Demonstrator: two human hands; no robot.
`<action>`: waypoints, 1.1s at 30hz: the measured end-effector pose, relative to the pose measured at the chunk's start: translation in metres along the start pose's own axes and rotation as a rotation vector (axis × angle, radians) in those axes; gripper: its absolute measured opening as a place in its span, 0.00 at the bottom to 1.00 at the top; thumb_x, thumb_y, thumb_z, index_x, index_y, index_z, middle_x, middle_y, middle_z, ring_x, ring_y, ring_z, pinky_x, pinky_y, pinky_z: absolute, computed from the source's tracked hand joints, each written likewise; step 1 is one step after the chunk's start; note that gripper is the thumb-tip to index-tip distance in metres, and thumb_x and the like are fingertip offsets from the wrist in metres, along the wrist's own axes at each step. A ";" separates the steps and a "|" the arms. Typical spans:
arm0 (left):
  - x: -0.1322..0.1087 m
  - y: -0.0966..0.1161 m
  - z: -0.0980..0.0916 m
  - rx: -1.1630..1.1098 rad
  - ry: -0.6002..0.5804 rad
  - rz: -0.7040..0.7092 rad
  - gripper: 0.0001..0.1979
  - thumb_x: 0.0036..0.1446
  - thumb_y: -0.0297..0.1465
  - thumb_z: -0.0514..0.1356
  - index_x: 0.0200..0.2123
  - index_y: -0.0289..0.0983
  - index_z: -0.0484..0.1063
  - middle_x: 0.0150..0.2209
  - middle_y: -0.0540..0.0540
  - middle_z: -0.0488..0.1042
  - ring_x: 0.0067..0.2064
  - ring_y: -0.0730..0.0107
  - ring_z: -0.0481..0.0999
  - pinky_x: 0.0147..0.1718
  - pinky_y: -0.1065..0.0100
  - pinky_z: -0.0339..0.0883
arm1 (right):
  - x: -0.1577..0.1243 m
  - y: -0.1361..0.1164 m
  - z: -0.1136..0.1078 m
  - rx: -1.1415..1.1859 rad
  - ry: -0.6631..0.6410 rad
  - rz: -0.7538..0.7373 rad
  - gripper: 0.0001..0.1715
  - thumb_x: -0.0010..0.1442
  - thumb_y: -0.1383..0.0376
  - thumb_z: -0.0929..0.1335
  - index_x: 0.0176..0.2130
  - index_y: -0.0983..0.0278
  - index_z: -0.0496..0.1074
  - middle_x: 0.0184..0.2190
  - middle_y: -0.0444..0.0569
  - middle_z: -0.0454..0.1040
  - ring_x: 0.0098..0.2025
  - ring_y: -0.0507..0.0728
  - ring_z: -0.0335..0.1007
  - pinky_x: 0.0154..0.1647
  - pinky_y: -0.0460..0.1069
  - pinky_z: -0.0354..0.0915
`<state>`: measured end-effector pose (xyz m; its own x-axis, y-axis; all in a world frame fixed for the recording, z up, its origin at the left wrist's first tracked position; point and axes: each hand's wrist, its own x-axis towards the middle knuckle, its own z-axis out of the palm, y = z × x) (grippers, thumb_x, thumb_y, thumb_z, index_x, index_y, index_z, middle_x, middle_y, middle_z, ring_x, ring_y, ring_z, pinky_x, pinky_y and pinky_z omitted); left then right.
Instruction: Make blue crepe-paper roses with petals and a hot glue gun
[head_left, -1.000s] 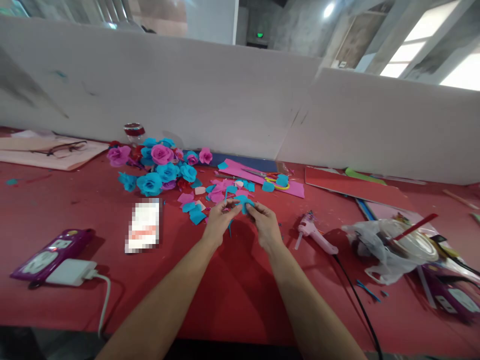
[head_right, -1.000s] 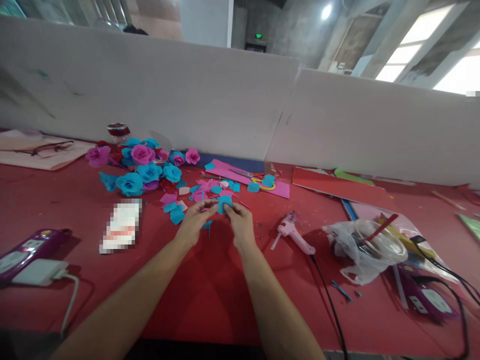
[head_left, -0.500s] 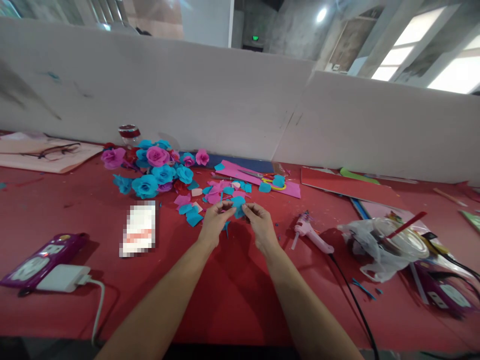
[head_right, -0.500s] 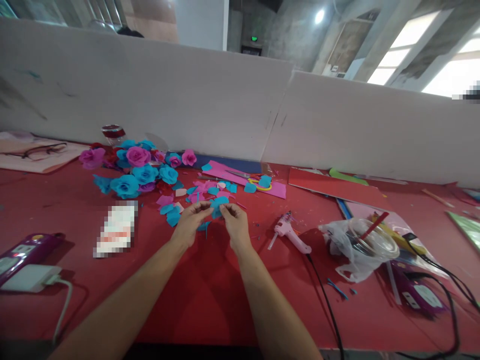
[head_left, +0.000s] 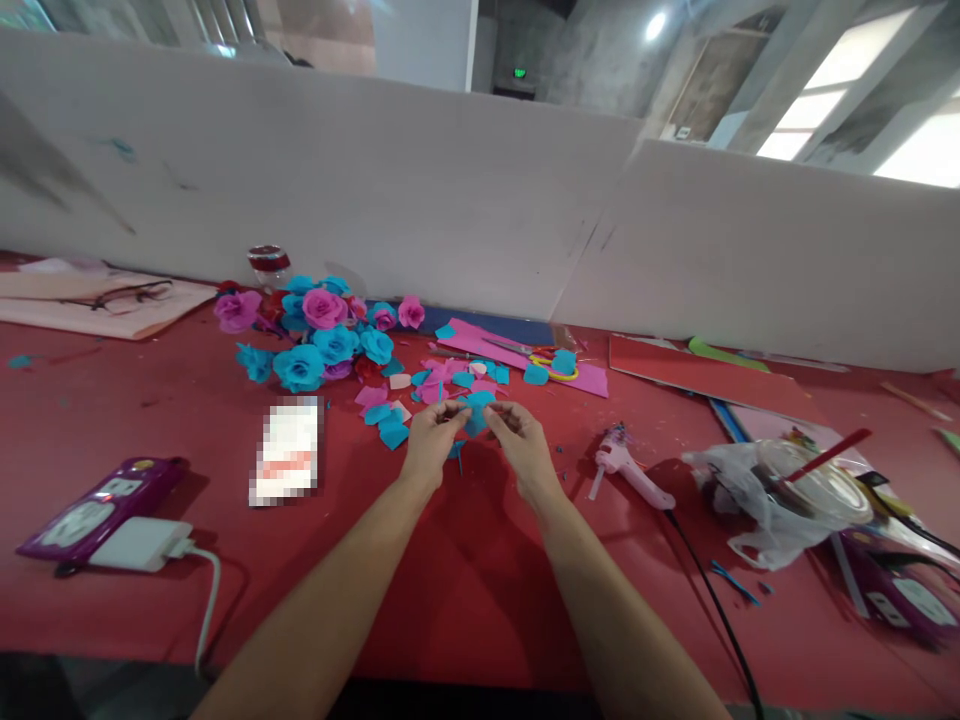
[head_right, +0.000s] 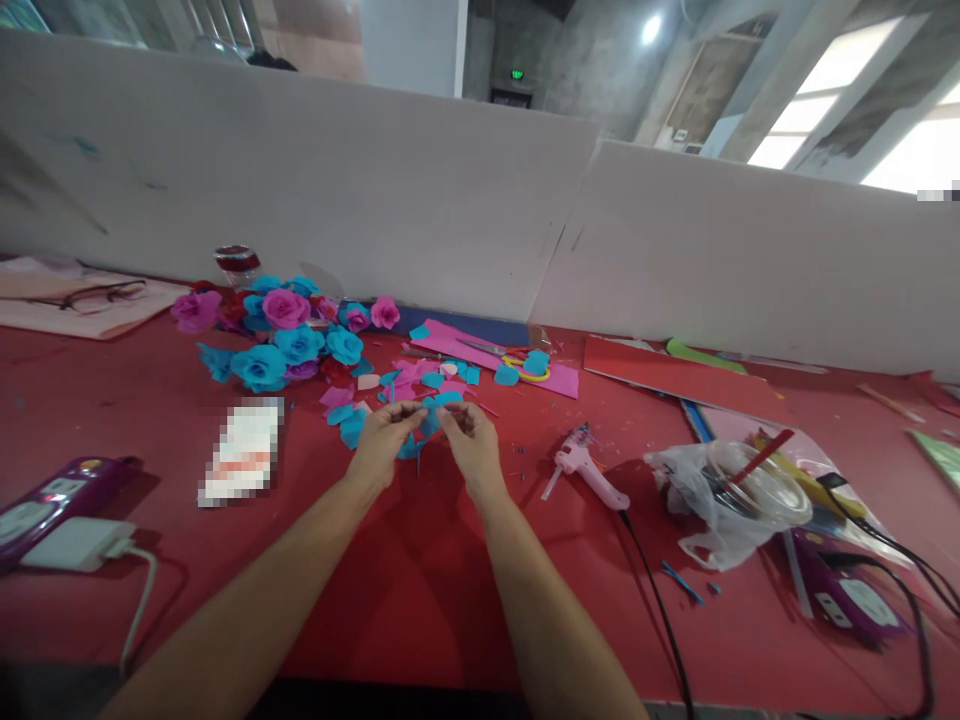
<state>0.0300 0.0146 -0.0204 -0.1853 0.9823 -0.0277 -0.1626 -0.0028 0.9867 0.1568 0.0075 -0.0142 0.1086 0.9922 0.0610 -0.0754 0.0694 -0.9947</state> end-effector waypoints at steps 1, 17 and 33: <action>0.000 0.001 0.000 0.000 -0.002 -0.003 0.07 0.43 0.34 0.65 0.28 0.38 0.77 0.26 0.50 0.74 0.28 0.73 0.68 0.32 0.70 0.62 | 0.000 0.001 0.000 0.000 -0.023 0.011 0.15 0.46 0.58 0.72 0.34 0.63 0.72 0.24 0.42 0.72 0.25 0.51 0.66 0.31 0.47 0.62; 0.003 0.001 -0.003 -0.073 0.007 -0.016 0.07 0.41 0.34 0.66 0.26 0.38 0.76 0.25 0.50 0.74 0.28 0.72 0.70 0.33 0.68 0.63 | -0.003 -0.007 -0.005 -0.167 0.030 -0.058 0.16 0.51 0.54 0.69 0.34 0.63 0.73 0.27 0.46 0.74 0.28 0.53 0.67 0.32 0.48 0.62; 0.001 0.006 -0.001 -0.065 0.008 -0.090 0.07 0.38 0.33 0.66 0.22 0.37 0.74 0.22 0.51 0.70 0.26 0.75 0.66 0.29 0.71 0.62 | -0.021 -0.064 -0.106 -1.056 0.116 -0.222 0.17 0.55 0.65 0.63 0.42 0.62 0.75 0.35 0.53 0.79 0.35 0.59 0.75 0.38 0.51 0.65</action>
<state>0.0280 0.0151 -0.0150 -0.1744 0.9776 -0.1176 -0.2416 0.0733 0.9676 0.2640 -0.0289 0.0393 0.1117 0.9488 0.2955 0.8426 0.0672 -0.5343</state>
